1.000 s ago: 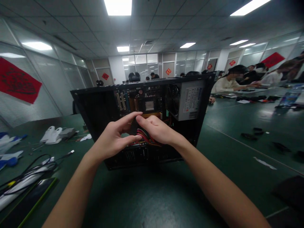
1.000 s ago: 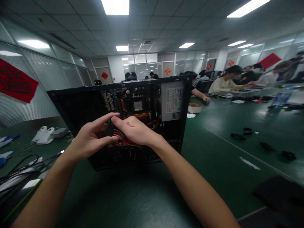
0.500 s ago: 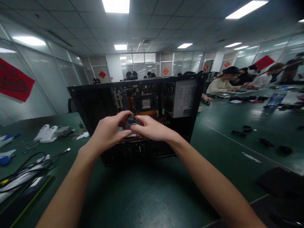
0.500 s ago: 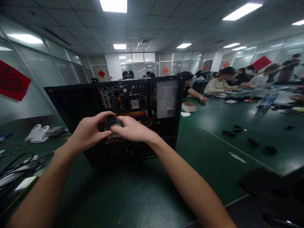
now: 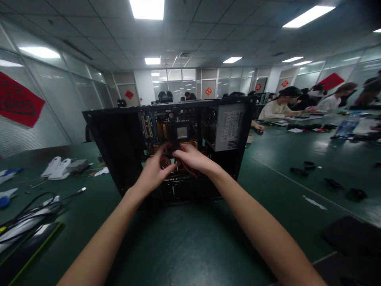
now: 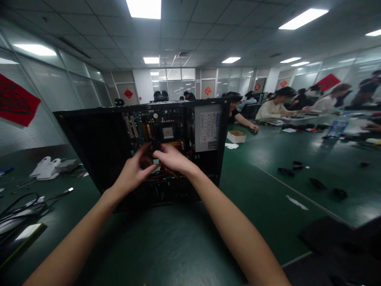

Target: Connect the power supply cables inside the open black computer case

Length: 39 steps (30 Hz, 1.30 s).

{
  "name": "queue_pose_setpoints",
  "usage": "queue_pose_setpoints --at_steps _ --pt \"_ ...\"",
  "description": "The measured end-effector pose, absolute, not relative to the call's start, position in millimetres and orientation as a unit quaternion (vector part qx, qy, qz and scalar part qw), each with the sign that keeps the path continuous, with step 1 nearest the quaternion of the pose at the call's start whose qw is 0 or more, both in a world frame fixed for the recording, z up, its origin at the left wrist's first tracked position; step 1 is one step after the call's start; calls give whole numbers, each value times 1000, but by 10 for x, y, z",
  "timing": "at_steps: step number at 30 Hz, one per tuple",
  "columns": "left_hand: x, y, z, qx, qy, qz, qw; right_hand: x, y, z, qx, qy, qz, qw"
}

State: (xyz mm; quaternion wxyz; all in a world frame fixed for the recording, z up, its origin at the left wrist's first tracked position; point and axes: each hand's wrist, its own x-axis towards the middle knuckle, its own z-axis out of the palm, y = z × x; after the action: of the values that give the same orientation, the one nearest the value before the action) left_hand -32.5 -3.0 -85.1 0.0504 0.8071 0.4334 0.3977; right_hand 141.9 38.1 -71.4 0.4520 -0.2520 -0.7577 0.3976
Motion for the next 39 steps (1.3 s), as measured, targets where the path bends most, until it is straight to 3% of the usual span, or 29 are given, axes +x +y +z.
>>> queue_pose_setpoints --at_steps 3,6,10,16,20,23,26,29,35,39 --pt "-264 70 -998 805 442 392 55 1470 527 -767 -321 -679 433 499" --pt "-242 103 -943 807 439 390 -70 1465 543 -796 -317 -659 441 521" --pt "-225 91 -785 814 418 364 -174 1439 450 -760 -274 -746 344 499" --pt "-249 57 -788 813 418 348 -208 1567 414 -659 -260 -822 229 452" --pt "-283 105 -833 809 437 341 -196 1687 393 -627 -336 -825 24 453" --pt "-305 173 -873 804 450 348 -175 1689 354 -629 -307 -874 -177 334" --pt "-318 228 -912 804 471 324 -161 1623 365 -658 -282 -888 -262 250" --pt "-328 266 -950 803 502 285 -150 1591 467 -717 -342 -884 -248 202" --pt "-359 332 -1017 819 510 242 -103 1699 720 -888 -492 -859 -110 83" --pt "-326 369 -1004 817 504 229 -160 1736 733 -922 -507 -855 -88 65"
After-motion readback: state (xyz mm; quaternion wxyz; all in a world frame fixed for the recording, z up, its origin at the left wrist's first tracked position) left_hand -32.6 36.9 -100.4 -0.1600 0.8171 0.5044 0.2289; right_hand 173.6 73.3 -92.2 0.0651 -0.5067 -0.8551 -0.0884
